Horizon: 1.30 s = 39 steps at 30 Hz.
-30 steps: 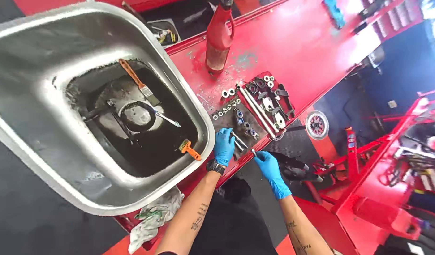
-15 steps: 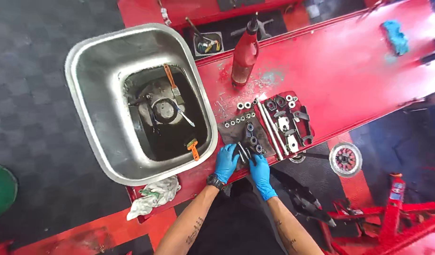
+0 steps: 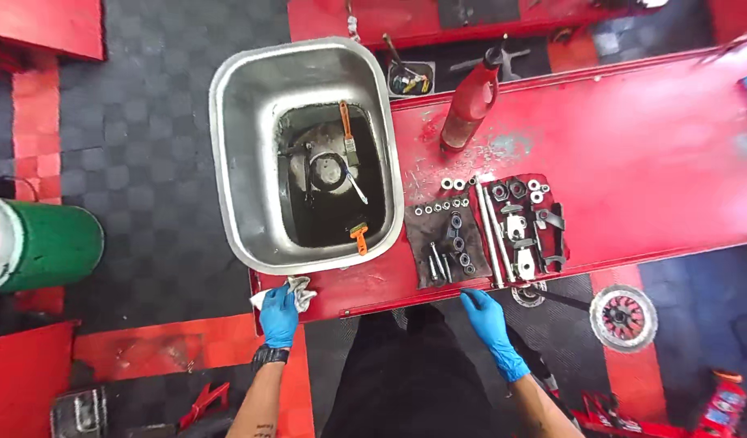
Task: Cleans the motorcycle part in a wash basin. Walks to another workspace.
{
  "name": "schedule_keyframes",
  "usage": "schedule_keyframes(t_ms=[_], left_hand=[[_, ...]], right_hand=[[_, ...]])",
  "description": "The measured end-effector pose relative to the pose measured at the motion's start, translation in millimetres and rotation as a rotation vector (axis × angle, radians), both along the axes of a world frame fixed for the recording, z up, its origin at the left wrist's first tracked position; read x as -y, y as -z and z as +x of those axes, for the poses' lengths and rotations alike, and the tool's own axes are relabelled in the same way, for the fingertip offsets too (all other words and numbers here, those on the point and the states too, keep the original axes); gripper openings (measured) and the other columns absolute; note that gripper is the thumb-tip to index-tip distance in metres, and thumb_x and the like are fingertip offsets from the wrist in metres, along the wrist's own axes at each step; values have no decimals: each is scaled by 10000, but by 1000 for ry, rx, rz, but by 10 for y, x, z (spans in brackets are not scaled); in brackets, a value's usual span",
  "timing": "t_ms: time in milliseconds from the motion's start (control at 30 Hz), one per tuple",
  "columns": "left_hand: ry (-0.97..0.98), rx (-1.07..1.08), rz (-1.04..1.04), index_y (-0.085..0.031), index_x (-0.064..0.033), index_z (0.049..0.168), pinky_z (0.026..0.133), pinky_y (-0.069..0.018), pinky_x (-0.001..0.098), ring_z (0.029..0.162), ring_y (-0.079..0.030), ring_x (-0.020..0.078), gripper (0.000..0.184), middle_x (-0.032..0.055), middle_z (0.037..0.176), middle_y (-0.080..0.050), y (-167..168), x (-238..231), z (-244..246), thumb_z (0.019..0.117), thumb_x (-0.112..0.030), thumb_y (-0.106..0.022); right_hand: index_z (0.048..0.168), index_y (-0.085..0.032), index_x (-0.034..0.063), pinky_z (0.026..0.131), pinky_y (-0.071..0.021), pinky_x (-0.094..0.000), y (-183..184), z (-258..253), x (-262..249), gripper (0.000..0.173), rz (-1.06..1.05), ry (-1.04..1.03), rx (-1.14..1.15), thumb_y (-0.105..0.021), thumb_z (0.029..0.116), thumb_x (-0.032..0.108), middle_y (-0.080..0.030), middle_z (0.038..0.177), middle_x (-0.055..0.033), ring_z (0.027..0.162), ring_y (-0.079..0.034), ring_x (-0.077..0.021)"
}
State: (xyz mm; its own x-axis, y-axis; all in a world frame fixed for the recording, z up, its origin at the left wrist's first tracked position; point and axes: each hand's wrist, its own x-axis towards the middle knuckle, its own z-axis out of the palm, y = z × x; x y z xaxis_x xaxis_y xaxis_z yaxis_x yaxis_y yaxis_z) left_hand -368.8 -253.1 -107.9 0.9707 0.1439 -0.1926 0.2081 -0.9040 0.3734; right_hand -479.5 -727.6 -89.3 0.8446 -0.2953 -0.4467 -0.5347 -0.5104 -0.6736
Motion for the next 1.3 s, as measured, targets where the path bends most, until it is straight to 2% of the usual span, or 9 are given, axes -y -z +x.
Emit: schedule_keyframes(t_ms=[167,233,300,467,567,800,1000,1167,1300], left_hand=[[-272,-261,-877,-647,43,1238,928,-603,390,1008,-712,178,321,144,1099,-729,-615,1554,-289,1059,-129,-442],[-414,-454,-1317,-525,28,1350,939,-571,373,1073,-664,177,404,129,1188,-672,-713,2144,-415,1110,-217,-312],[-496,-668,-1645,-387,-32,1529,1088,-477,461,1323,-554,242,816,144,1454,-562,-775,2345,-325,1052,-646,-140],[-521,-433,-1787,-353,-89,1542,1112,-473,402,1333,-539,197,929,114,1446,-554,-732,2694,-169,978,-760,-45],[-476,-634,-1909,-357,-61,1571,1174,-401,423,1428,-458,215,1170,126,1550,-483,-751,2761,-307,841,-921,-48],[-801,-539,-1655,-429,-83,1486,960,-547,503,1214,-624,322,918,197,1371,-606,-573,2647,-259,982,-779,-106],[-302,-555,-829,-505,-10,1475,1087,-504,460,1272,-620,275,546,179,1431,-594,-825,1651,-535,1084,-390,-469],[-154,-186,-532,-685,-24,1225,940,-584,441,1009,-715,217,342,119,1118,-732,-1494,865,304,1009,-285,-641],[0,-110,-256,-710,-56,1181,962,-538,523,1033,-695,271,365,138,1089,-726,-1577,808,1852,1017,-371,-624]], right_hand=[[1528,-502,103,1176,-448,-395,-242,421,-890,586,460,-392,170,-649,1004,322,-471,1588,-73,1414,-505,-171],[1383,-620,5,1217,-367,-472,-147,572,-1131,475,409,-344,320,-618,990,272,-499,1546,-176,1454,-451,-297],[1248,-702,-34,1186,-413,-480,32,692,-1097,387,247,-216,374,-548,1033,248,-618,1403,-226,1382,-537,-342],[1156,-715,-27,1043,-527,-427,-116,497,-1149,364,231,-148,400,-534,1049,270,-705,1200,-207,1184,-667,-272],[1326,-659,-26,1145,-467,-414,-30,612,-910,430,294,-123,333,-499,1077,286,-636,1390,-202,1326,-601,-252],[987,-755,34,831,-588,-392,-364,284,-1028,256,397,-233,352,-581,1031,217,-724,884,-100,864,-709,-189],[1456,-584,98,1149,-411,-547,-198,996,-847,640,-57,-571,41,-560,1007,553,-550,1512,-134,1390,-524,-330],[1172,-763,127,990,-544,-520,-692,1037,-526,329,-62,-397,391,-642,980,365,-739,1206,-62,1138,-690,-265],[1211,-753,162,964,-557,-515,-901,1196,-754,337,-81,-465,479,-688,941,353,-729,1232,-36,1140,-683,-258]])
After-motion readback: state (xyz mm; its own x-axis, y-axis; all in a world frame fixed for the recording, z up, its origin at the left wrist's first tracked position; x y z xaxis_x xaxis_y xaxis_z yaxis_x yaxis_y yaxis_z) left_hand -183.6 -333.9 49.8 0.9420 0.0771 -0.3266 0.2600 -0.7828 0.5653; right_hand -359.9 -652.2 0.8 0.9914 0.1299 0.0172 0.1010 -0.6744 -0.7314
